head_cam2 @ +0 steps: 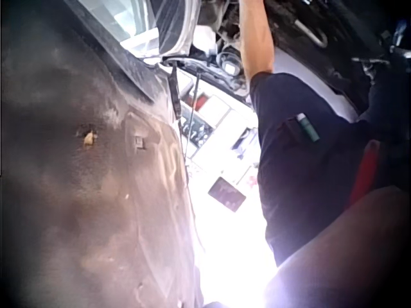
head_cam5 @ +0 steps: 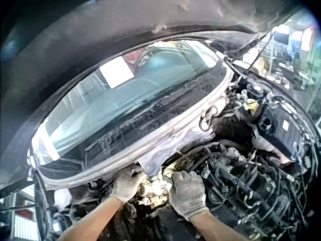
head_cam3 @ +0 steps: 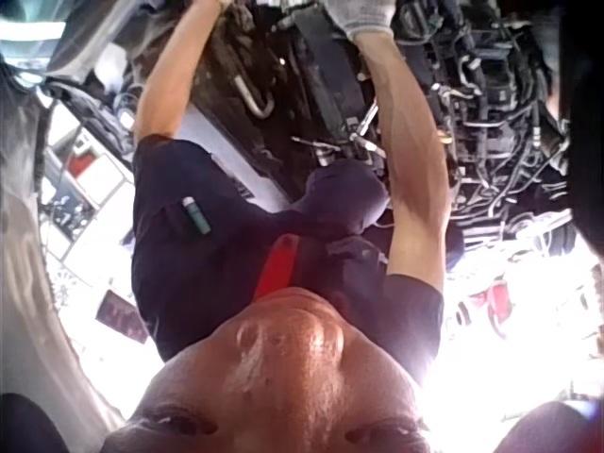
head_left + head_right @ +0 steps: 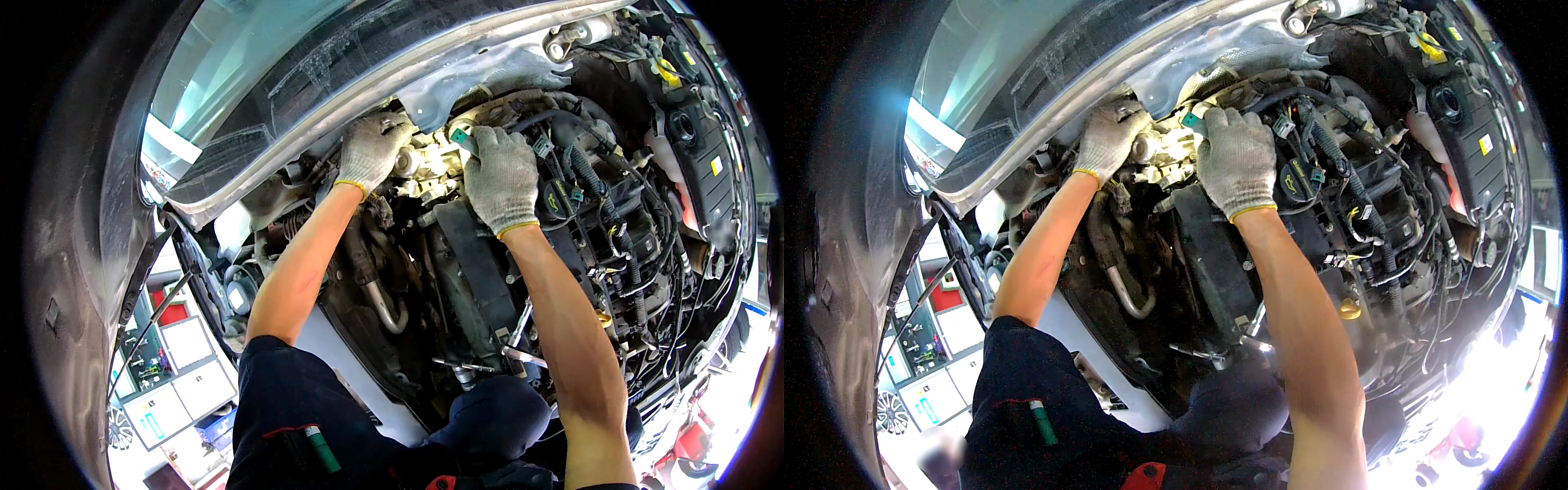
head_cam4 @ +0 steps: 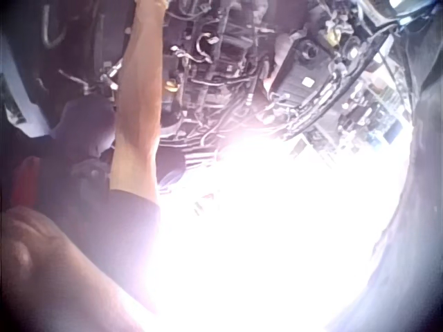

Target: The person works under the open hood of a car, using gloved hands to manipulate and adjust components within the engine bay. They repeatedly reach into the engine compartment, handling hoses and connectors while making small adjustments.

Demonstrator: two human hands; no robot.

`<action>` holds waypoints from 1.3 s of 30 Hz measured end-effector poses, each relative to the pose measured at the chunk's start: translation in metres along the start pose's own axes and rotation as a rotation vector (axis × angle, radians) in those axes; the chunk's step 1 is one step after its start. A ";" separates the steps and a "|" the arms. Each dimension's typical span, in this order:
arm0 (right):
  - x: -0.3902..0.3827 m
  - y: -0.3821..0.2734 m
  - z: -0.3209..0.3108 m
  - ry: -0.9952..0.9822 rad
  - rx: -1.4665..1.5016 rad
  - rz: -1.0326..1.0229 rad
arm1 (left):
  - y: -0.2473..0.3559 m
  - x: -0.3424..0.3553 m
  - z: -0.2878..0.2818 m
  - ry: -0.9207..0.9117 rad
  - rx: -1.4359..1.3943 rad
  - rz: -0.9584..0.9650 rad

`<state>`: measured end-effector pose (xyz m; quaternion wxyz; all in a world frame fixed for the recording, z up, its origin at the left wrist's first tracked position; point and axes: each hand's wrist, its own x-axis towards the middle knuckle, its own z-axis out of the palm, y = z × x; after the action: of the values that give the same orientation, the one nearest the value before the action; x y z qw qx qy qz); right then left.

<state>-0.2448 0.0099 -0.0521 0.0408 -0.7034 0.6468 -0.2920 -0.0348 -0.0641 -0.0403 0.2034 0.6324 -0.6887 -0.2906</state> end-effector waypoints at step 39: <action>-0.001 0.002 0.003 0.020 0.009 -0.025 | 0.004 -0.003 0.006 0.009 -0.325 -0.233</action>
<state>-0.2450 0.0097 -0.0559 0.0339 -0.7083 0.6371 -0.3021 -0.0409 -0.0603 -0.0419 0.2707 0.6680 -0.5538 -0.4168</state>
